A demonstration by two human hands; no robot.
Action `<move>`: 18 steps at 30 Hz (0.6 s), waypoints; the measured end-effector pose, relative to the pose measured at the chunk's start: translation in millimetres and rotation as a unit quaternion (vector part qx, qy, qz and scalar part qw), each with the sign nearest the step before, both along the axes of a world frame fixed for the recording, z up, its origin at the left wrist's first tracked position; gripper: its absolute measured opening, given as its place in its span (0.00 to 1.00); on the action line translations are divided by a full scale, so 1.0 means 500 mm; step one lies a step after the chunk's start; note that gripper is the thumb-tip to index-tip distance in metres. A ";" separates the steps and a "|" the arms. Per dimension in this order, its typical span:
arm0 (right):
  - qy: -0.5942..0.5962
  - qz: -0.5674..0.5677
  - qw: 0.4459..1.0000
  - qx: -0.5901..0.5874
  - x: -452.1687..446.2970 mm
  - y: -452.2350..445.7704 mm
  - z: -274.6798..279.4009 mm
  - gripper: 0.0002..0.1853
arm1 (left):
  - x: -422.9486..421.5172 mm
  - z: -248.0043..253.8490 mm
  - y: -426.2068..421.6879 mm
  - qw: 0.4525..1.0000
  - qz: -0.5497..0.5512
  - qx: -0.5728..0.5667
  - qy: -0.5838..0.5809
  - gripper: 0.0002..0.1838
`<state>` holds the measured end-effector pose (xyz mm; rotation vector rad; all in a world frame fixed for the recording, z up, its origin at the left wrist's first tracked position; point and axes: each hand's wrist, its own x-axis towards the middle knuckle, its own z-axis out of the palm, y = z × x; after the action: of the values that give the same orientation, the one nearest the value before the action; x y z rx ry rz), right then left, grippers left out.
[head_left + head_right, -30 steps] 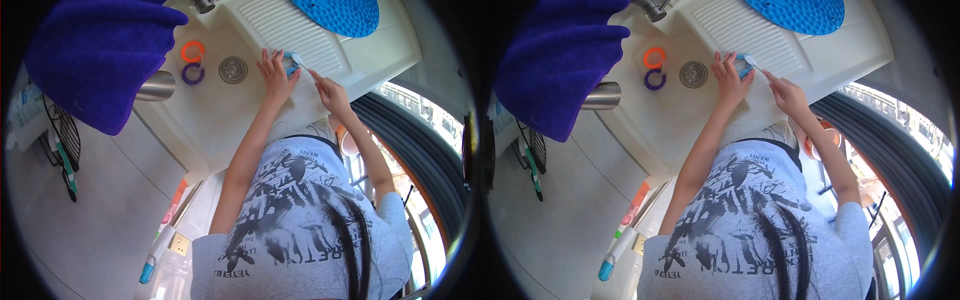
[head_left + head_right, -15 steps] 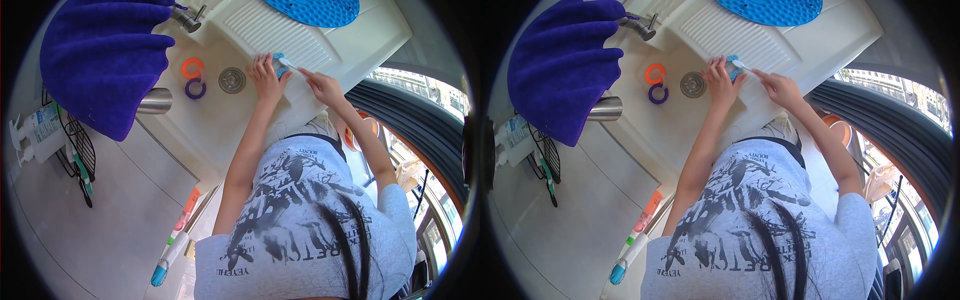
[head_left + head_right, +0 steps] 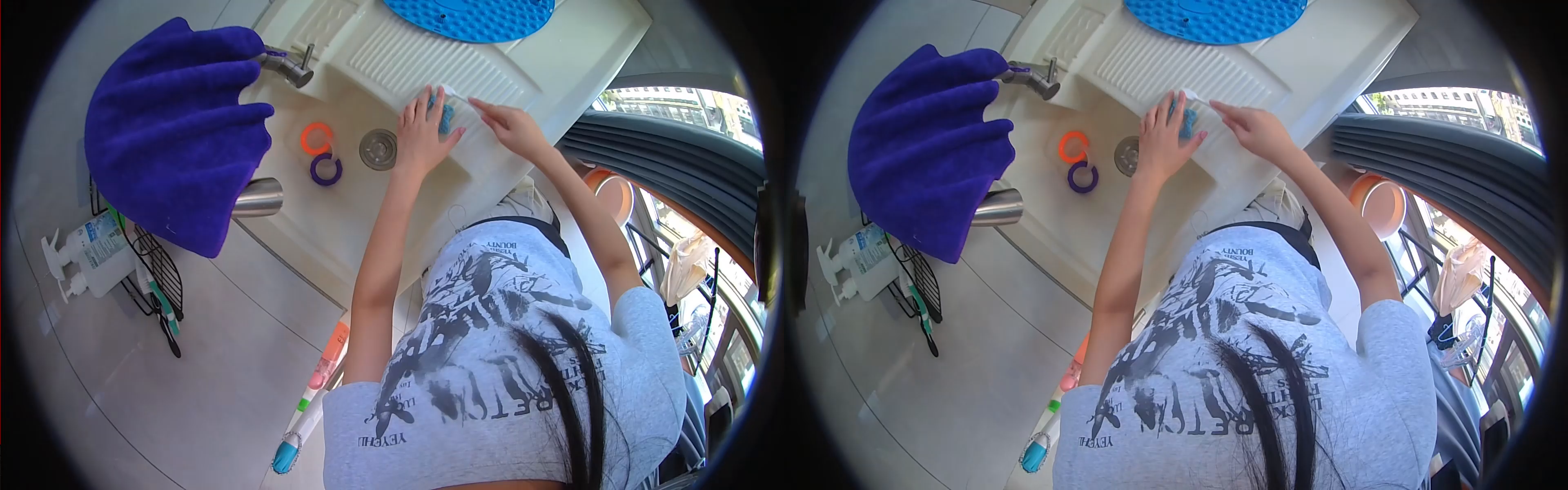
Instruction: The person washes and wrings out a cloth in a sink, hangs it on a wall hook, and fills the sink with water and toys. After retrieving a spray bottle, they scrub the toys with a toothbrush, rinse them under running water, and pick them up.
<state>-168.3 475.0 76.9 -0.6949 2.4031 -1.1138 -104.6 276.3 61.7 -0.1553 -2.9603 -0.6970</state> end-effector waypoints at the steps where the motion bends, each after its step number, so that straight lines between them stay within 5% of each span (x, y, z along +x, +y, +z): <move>1: 0.006 -0.012 1.000 0.002 0.006 -0.002 0.001 0.22 | 0.002 -0.002 -0.005 1.000 0.002 0.022 0.001 0.42; 7: 0.065 -0.004 0.997 0.046 0.048 -0.010 0.023 0.22 | 0.008 -0.051 0.000 0.991 0.072 0.109 0.013 0.40; 18: 0.084 -0.036 0.996 0.018 0.053 -0.042 -0.022 0.23 | 0.028 -0.052 0.048 0.990 0.138 -0.020 0.006 0.41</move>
<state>-142.0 454.0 65.7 -0.7204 2.6019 -1.0748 -90.8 300.2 36.0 0.2410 -2.9026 -0.5963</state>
